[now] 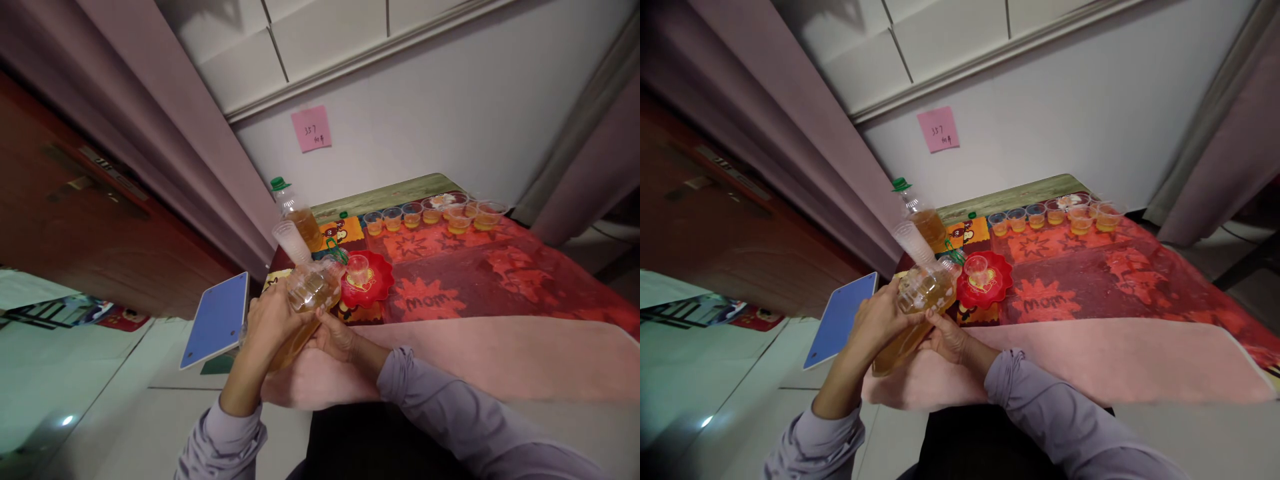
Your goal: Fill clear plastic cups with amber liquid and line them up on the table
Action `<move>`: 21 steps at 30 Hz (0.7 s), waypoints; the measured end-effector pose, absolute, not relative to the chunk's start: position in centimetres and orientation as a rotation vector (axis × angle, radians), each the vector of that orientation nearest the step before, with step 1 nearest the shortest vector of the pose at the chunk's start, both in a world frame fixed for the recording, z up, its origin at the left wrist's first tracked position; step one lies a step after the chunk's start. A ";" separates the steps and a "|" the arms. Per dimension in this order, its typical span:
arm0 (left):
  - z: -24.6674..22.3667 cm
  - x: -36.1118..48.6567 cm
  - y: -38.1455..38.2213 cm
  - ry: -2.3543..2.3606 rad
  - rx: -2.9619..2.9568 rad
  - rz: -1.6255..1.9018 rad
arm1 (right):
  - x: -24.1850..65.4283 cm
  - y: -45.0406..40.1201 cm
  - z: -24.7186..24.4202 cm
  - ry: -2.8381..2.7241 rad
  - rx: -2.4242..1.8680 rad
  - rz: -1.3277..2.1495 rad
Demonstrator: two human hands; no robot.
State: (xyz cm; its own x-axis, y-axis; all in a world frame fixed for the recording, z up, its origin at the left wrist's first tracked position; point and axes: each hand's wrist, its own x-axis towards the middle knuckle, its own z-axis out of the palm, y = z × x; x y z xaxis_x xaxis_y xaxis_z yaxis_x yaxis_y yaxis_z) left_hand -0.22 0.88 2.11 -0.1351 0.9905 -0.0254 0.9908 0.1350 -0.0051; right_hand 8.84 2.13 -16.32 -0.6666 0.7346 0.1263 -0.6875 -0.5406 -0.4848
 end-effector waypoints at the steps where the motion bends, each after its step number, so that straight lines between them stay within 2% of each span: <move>1: 2.1 -0.2 0.9 2.360 2.059 -0.022 | 8.8 2.1 -16.3 -0.640 -0.118 2.212; 21: 2.7 0.8 1.1 2.384 2.054 -0.143 | 8.7 2.2 -16.5 -0.574 -0.123 2.256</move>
State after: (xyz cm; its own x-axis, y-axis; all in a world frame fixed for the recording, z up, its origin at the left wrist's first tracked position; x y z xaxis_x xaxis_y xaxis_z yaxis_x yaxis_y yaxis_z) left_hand 0.79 1.14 2.74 -0.1498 0.9873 -0.0525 0.9865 0.1457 -0.0745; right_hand 8.68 2.19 -16.50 -0.6846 0.7231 0.0921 -0.6793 -0.5870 -0.4405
